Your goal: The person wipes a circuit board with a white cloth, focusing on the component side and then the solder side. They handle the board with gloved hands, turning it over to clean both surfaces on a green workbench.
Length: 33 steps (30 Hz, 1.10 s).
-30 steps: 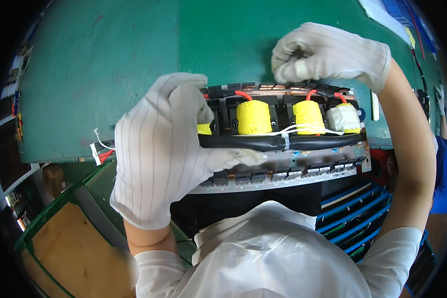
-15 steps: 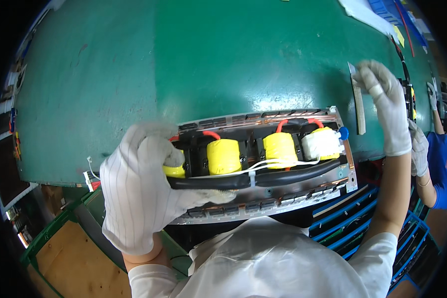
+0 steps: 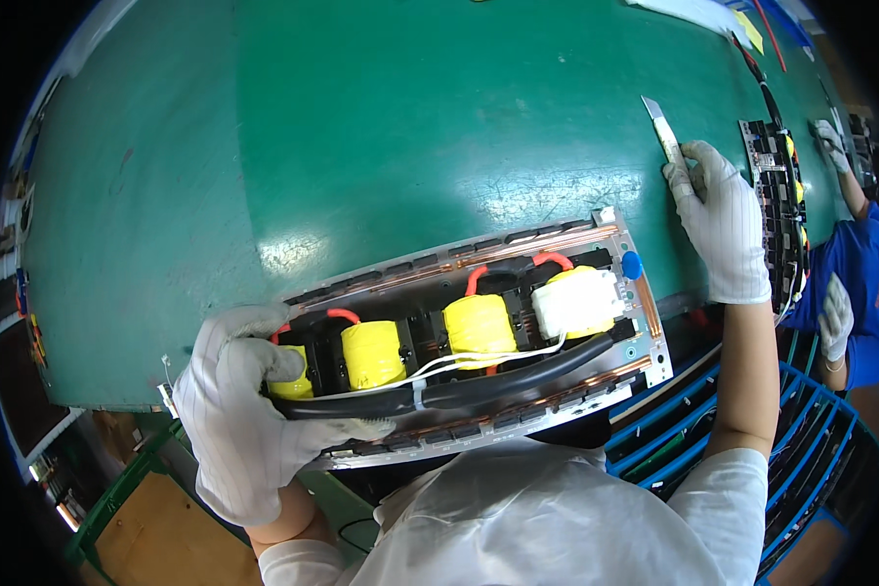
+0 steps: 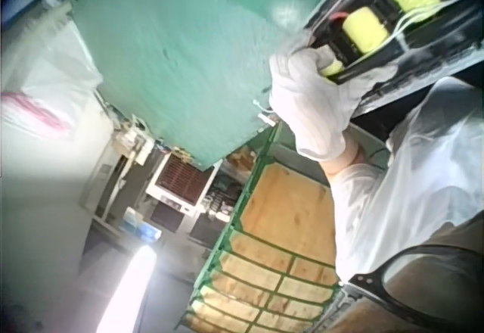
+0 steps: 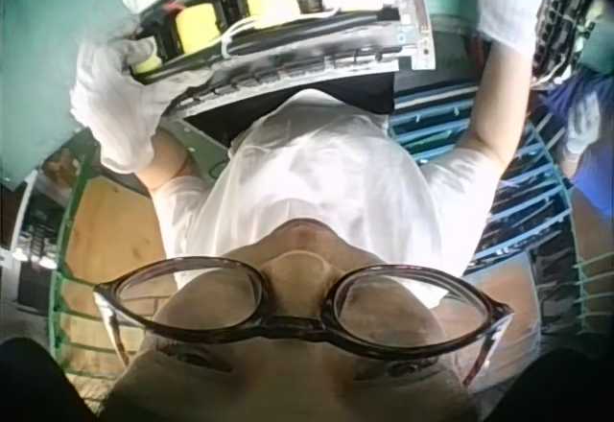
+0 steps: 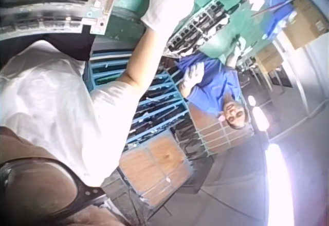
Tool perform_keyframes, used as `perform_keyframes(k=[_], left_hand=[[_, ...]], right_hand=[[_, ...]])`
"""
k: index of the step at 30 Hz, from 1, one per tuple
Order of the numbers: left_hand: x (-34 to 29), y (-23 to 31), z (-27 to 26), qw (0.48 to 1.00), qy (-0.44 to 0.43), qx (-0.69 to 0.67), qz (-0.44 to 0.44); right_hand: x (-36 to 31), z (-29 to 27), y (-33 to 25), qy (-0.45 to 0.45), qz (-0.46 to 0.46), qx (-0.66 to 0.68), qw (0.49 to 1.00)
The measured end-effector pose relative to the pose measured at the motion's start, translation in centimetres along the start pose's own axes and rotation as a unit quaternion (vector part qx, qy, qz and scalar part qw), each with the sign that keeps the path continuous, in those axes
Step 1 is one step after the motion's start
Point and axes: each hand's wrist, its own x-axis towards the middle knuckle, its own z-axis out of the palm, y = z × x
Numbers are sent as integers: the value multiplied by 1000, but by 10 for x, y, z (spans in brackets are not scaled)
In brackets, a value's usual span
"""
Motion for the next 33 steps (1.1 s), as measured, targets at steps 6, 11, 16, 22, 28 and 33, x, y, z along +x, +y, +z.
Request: perform_keyframes(k=[6, 11, 16, 22, 28, 33], left_hand=[[-2, 1, -7, 1000, -7, 0, -15], [-7, -5, -4, 997, 52, -26, -44], [1, -9, 0, 996, 83, 37, 6], [1, -7, -2, 997, 74, 20, -29], [-3, -4, 0, 997, 77, 6, -13], [-1, -3, 0, 997, 62, 30, -16]], right_hand=[[-5, 8, 8, 48, -63, -18, 997], [-6, 26, 28, 135, -111, 21, 984], [-3, 33, 38, 76, -35, 113, 990], [-3, 32, 36, 76, -27, 69, 994], [-4, 31, 38, 87, -35, 68, 993], [-5, 32, 33, 98, -43, 91, 990]])
